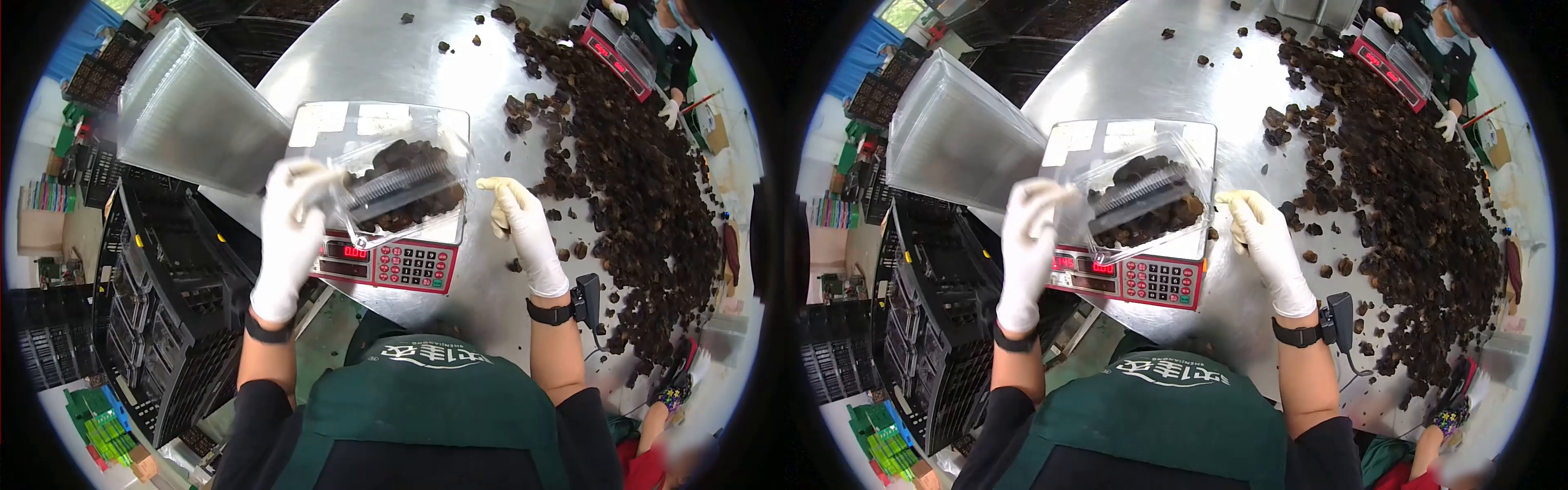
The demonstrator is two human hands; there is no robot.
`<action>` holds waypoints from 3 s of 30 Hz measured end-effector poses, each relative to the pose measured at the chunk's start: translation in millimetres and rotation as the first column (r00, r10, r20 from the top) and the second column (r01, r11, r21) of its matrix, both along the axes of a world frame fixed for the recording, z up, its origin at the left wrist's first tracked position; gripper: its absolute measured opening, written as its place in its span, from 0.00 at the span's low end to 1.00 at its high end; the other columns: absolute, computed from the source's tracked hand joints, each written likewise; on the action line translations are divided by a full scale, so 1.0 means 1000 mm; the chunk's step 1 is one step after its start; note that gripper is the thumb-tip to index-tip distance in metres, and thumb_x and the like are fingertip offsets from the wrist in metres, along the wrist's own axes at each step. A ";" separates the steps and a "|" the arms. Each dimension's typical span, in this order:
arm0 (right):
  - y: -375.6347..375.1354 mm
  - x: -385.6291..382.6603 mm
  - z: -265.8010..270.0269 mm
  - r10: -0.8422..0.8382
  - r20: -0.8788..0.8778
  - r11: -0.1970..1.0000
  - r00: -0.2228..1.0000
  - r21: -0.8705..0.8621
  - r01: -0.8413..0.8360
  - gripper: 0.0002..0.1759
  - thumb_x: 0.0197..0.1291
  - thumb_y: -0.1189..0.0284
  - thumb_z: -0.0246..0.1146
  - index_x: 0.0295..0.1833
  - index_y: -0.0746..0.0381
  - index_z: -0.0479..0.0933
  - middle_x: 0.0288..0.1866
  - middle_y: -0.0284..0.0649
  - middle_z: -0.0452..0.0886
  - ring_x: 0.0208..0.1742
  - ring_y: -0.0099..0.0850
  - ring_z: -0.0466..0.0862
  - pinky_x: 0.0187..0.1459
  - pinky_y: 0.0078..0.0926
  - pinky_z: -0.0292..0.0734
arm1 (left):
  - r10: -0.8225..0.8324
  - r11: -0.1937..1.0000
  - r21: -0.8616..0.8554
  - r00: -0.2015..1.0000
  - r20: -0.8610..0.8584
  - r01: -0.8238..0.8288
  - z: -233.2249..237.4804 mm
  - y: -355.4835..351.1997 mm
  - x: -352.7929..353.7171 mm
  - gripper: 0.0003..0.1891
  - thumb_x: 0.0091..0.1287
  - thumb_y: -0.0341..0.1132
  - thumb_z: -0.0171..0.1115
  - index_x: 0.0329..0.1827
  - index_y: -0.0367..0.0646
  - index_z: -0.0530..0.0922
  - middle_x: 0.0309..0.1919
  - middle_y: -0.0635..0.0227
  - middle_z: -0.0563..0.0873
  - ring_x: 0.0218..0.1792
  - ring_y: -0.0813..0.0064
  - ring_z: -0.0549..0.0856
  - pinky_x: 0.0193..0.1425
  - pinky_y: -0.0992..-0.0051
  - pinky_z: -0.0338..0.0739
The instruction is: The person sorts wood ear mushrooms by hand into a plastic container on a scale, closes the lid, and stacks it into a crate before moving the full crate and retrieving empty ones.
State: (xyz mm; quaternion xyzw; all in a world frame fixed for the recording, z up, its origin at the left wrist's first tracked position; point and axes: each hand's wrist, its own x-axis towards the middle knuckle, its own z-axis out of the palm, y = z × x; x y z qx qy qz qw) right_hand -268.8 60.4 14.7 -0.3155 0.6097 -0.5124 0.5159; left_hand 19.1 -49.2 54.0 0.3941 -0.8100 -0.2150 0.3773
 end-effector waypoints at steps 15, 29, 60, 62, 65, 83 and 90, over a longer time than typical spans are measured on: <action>-0.008 0.004 -0.019 0.189 -0.103 0.982 0.977 0.034 -0.186 0.13 0.75 0.67 0.52 0.37 0.61 0.75 0.19 0.25 0.66 0.17 0.14 0.63 0.18 0.16 0.55 | 0.065 0.651 0.706 0.906 -0.418 0.279 -0.054 0.047 -0.007 0.40 0.65 0.25 0.51 0.83 0.56 0.55 0.28 0.68 0.81 0.25 0.80 0.79 0.34 0.78 0.79; 0.060 0.103 0.045 0.319 0.022 0.934 0.948 -0.178 -0.310 0.10 0.73 0.67 0.60 0.40 0.62 0.75 0.19 0.21 0.63 0.16 0.11 0.59 0.17 0.13 0.50 | 0.311 0.762 0.588 0.641 -0.701 0.273 0.041 0.162 0.097 0.38 0.64 0.24 0.63 0.78 0.44 0.59 0.31 0.73 0.80 0.27 0.81 0.82 0.34 0.82 0.77; 0.199 0.020 -0.088 -0.387 -0.232 0.910 0.892 0.057 0.410 0.15 0.66 0.78 0.55 0.55 0.64 0.81 0.38 0.34 0.85 0.33 0.19 0.80 0.35 0.17 0.77 | 0.013 0.991 0.108 0.880 0.474 -0.073 0.157 0.034 0.153 0.22 0.70 0.26 0.60 0.68 0.37 0.76 0.53 0.58 0.85 0.50 0.68 0.84 0.58 0.69 0.77; 0.218 -0.008 -0.101 -0.478 -0.447 0.838 0.756 0.026 0.546 0.15 0.66 0.79 0.54 0.54 0.64 0.82 0.37 0.35 0.85 0.32 0.19 0.80 0.35 0.17 0.77 | -0.061 0.984 -0.129 0.907 0.417 0.125 0.148 -0.006 0.143 0.21 0.71 0.26 0.59 0.68 0.36 0.75 0.58 0.53 0.83 0.59 0.62 0.83 0.66 0.66 0.74; 0.238 -0.041 -0.097 -0.550 -0.358 0.800 0.755 0.033 0.599 0.14 0.65 0.78 0.55 0.53 0.65 0.83 0.36 0.35 0.85 0.31 0.20 0.80 0.35 0.18 0.77 | 0.257 0.878 -0.478 0.855 0.451 -0.012 0.129 -0.120 0.146 0.21 0.76 0.32 0.54 0.68 0.32 0.73 0.64 0.47 0.79 0.67 0.52 0.77 0.73 0.63 0.67; 0.261 -0.208 -0.097 -0.401 -0.867 0.852 0.295 -0.235 0.468 0.33 0.54 0.66 0.70 0.68 0.53 0.74 0.67 0.45 0.76 0.66 0.40 0.75 0.67 0.42 0.71 | 0.431 0.885 -0.328 0.847 0.311 -0.330 0.164 -0.193 0.151 0.11 0.71 0.32 0.65 0.50 0.35 0.83 0.44 0.62 0.89 0.44 0.72 0.86 0.55 0.71 0.79; 0.192 -0.270 -0.106 -0.090 -0.996 0.890 0.023 -0.070 0.450 0.53 0.44 0.50 0.77 0.78 0.38 0.61 0.83 0.44 0.53 0.82 0.48 0.54 0.72 0.69 0.57 | 0.183 0.963 -0.253 0.912 0.367 -0.092 0.073 0.030 -0.023 0.07 0.68 0.24 0.66 0.47 0.35 0.84 0.43 0.65 0.88 0.43 0.73 0.85 0.48 0.73 0.79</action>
